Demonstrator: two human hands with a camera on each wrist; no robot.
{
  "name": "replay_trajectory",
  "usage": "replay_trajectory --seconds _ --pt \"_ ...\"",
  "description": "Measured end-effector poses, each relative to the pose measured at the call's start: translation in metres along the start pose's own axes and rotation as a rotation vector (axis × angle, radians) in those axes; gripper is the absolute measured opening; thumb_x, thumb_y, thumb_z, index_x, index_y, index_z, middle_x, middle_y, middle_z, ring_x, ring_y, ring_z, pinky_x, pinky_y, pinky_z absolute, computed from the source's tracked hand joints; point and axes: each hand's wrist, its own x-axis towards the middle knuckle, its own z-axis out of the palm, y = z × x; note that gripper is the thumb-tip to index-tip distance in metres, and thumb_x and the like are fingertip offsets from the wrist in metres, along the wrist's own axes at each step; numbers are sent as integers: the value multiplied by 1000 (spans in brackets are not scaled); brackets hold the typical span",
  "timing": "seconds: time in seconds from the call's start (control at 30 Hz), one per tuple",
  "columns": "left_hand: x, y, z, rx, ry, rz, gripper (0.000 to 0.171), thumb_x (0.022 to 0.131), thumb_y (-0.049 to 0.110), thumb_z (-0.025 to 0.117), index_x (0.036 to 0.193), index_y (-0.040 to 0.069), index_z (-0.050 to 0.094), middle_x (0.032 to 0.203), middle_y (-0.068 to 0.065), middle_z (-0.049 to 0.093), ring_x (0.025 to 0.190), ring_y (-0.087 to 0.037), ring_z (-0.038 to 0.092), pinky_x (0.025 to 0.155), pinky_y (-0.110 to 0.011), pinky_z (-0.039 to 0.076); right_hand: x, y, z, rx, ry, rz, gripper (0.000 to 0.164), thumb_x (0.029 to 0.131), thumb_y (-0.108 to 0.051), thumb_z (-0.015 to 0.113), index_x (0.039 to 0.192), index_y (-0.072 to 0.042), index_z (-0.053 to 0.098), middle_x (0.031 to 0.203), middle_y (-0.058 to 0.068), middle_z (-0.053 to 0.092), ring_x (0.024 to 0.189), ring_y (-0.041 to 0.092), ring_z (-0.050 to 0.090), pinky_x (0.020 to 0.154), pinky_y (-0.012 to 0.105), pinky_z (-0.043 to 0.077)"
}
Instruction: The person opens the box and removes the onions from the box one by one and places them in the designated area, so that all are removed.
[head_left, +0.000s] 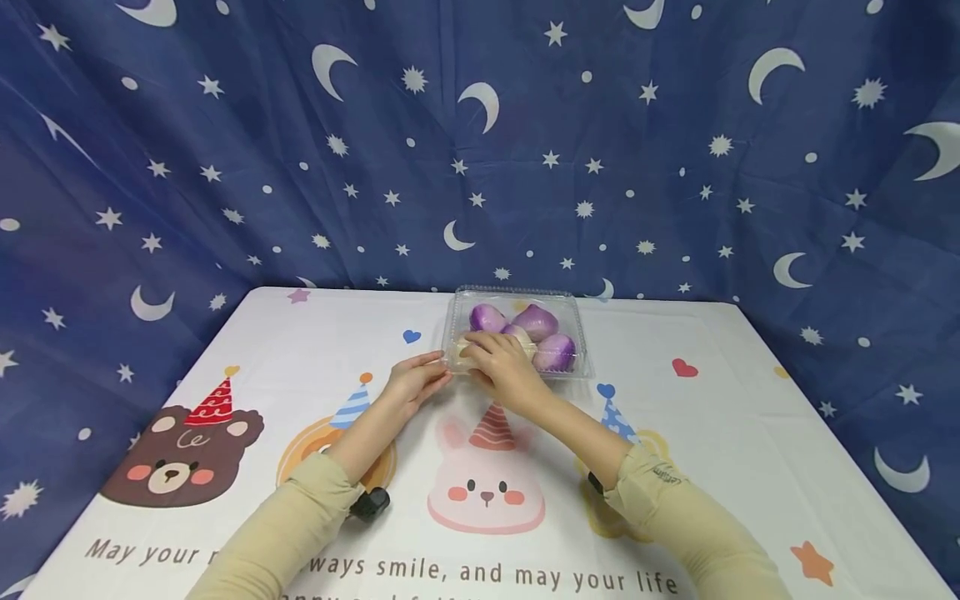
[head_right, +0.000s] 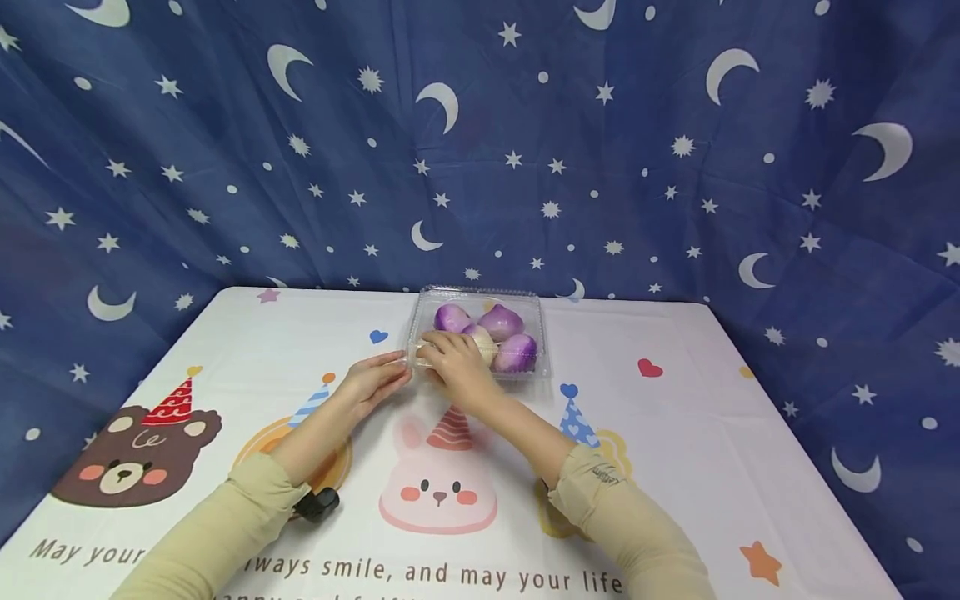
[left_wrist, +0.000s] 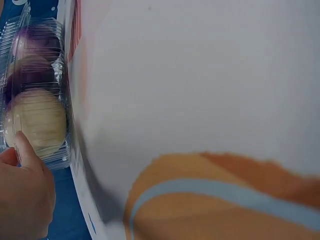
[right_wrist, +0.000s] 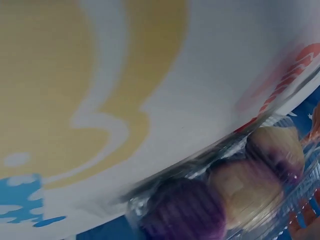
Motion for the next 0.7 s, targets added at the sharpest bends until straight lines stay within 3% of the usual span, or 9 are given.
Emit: replay_trajectory --seconds 0.27,0.5,0.7 --pt "0 0 0 -17 -8 -16 46 90 -8 52 136 -8 43 78 -5 62 68 -7 64 73 -17 55 -12 7 -12 25 91 -4 25 79 -4 72 102 -9 65 113 10 65 107 28 59 96 44 46" --pt "-2 -2 2 -15 -16 -34 48 93 -6 47 140 -6 37 96 -11 52 69 -9 61 75 -21 57 -28 16 -28 26 149 -15 23 77 -5 75 98 -6 66 101 9 68 100 26 63 93 40 50" --pt "-8 -5 3 20 16 -33 49 93 0 48 141 0 35 105 -11 48 72 -10 61 76 -22 57 -47 24 -46 21 163 42 23 79 -7 73 100 -6 64 98 9 70 97 27 66 87 41 53"
